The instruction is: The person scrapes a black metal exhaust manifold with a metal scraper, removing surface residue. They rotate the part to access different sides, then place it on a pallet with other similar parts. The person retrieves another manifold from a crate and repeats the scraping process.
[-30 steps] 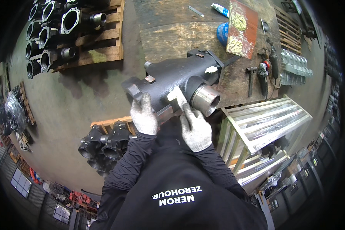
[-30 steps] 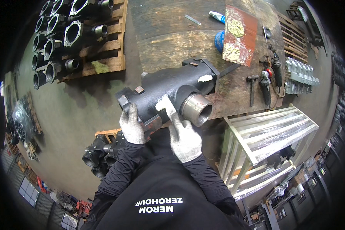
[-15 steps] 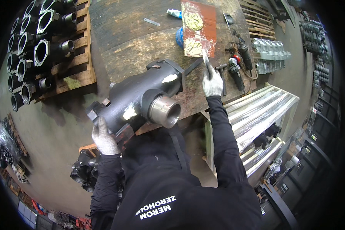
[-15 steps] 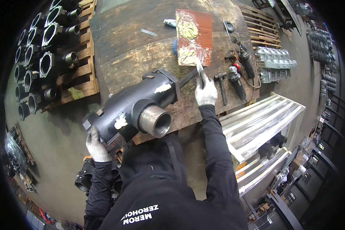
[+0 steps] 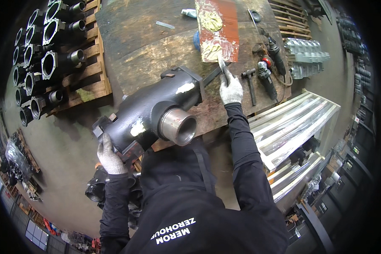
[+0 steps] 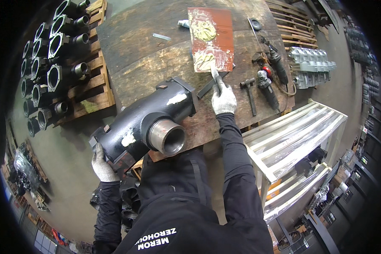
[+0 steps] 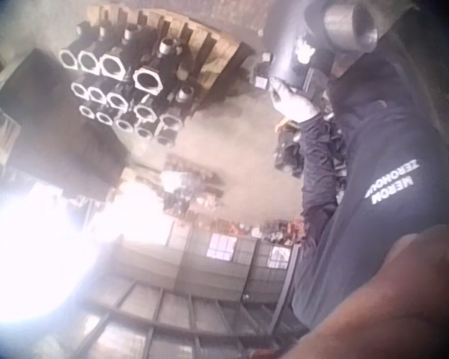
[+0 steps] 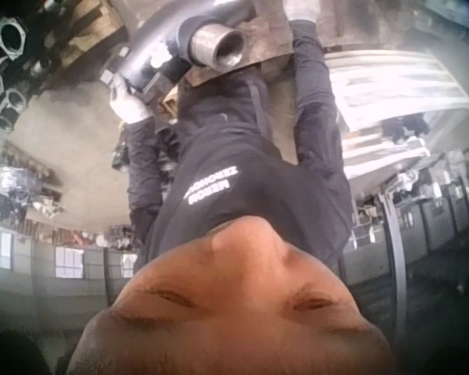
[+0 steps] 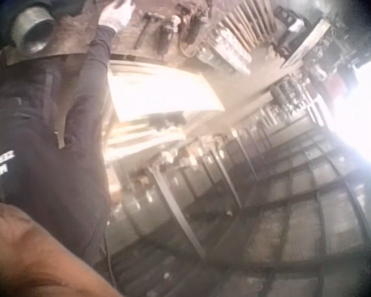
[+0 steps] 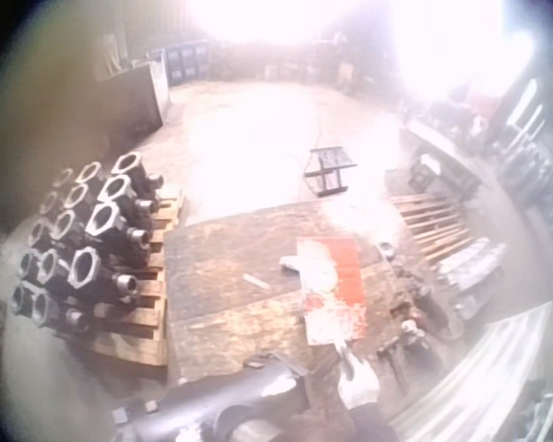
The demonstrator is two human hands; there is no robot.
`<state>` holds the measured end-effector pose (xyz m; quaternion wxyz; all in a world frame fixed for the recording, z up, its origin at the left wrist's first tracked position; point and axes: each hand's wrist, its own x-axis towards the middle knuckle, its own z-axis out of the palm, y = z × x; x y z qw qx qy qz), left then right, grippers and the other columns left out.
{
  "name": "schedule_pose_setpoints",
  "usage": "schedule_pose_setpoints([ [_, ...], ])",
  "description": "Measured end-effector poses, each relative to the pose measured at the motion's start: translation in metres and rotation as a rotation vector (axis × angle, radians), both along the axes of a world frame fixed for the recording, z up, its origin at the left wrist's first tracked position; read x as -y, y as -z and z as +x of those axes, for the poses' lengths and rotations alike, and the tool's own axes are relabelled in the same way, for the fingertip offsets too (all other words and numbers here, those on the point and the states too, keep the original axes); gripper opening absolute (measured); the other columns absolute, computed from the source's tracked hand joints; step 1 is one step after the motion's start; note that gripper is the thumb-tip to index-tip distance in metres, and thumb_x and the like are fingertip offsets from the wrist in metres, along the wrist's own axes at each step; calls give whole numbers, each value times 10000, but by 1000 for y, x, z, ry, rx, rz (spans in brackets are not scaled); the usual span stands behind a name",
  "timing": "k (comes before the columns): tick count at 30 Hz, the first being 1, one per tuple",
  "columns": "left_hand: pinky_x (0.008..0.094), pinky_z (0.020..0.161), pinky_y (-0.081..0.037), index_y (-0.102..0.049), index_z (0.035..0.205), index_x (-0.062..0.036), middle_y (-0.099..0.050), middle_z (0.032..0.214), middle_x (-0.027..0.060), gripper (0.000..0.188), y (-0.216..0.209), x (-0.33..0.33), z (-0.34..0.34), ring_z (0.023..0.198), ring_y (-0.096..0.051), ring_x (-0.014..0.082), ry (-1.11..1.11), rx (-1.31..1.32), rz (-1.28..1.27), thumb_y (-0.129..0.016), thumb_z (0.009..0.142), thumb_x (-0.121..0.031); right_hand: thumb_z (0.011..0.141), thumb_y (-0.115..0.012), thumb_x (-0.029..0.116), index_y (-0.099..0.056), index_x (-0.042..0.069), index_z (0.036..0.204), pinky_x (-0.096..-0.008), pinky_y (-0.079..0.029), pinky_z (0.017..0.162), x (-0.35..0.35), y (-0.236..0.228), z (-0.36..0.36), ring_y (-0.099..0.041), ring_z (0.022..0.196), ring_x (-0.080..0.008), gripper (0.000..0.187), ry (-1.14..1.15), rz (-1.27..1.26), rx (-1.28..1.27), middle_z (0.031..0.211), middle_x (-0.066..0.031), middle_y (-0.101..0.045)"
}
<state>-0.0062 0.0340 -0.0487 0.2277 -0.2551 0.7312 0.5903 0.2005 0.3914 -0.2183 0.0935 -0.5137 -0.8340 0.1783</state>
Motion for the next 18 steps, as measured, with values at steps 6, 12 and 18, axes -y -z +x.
schedule_pose_setpoints([
  [6,293,589,-584,-657,1162,16,-706,968,82,344,-2,6,3,757,-692,166,18,46,-57,-645,1039,-305,1047,-647,258,-624,70,1422,-295,-537,648,11,-15,-4,-683,761,-134,420,173,-921,-490,890,-85,-749],
  [12,226,504,-330,-674,1042,-40,-546,718,-62,263,11,10,6,583,-452,38,-3,2,-33,-681,1026,-302,1067,-586,334,-518,-15,1484,-226,-498,577,56,-138,-7,-643,699,-107,548,221,-1253,-717,1018,-118,-724],
  [18,250,496,-327,-668,1072,-7,-526,683,-48,288,11,6,7,559,-435,50,31,-40,2,-669,1032,-292,1072,-600,247,-565,20,1461,-230,-526,598,174,-235,-35,-635,684,-91,452,192,-1375,-533,948,-62,-678],
])
